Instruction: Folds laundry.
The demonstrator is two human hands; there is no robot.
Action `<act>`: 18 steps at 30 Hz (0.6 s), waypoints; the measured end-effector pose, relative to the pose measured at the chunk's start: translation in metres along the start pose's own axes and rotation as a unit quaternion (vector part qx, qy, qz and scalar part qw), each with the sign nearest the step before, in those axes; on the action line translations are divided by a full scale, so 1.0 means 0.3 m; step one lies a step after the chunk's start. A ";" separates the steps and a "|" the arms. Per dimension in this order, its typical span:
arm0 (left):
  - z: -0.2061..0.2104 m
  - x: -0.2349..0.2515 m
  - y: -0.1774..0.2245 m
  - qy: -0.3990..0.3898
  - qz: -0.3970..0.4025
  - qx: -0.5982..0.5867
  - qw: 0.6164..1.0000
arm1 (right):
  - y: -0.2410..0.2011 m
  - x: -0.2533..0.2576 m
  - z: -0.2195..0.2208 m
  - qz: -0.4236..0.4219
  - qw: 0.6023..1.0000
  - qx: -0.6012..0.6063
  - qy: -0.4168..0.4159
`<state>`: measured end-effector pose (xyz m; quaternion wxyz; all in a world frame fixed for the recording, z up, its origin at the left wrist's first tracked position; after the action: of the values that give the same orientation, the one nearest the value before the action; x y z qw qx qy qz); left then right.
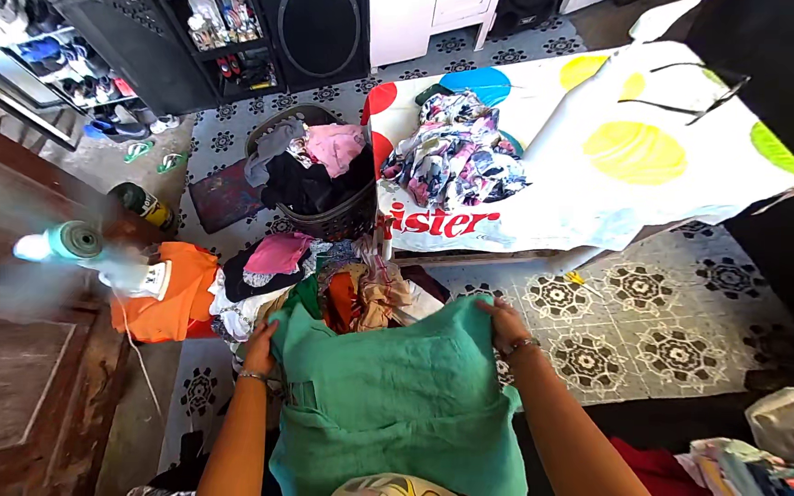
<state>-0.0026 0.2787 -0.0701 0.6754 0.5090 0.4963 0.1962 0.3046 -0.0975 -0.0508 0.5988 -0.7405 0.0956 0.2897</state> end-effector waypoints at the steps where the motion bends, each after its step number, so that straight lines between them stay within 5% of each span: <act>1: -0.019 -0.003 0.041 0.007 0.020 -0.039 0.999 | -0.030 -0.005 -0.013 -0.019 0.999 0.041 0.012; 7: -0.216 -0.189 0.233 -0.086 0.184 -0.153 0.967 | -0.136 -0.165 -0.207 -0.188 0.968 0.135 -0.100; 12: -0.449 -0.406 0.134 -0.210 0.217 0.016 0.953 | 0.030 -0.343 -0.438 -0.253 0.947 -0.025 -0.199; 15: -0.501 -0.446 -0.010 -0.146 0.125 0.202 0.960 | 0.174 -0.372 -0.477 -0.170 0.948 -0.235 -0.129; 18: -0.435 -0.478 -0.046 -0.079 0.085 0.279 0.953 | 0.197 -0.401 -0.415 -0.146 0.942 -0.303 0.004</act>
<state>-0.1813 0.2269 -0.0134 0.5243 0.7313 0.4312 0.0658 0.2169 -0.2550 -0.0203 0.3810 -0.8942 -0.1032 0.2114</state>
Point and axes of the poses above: each hand's wrist, its own x-axis towards the middle knuckle, its own z-axis out of the palm, y = z × x, the point moved 2 cm from there along x, towards the middle knuckle, and after that the axes turned 3 degrees about -x, right-handed, at the moved point
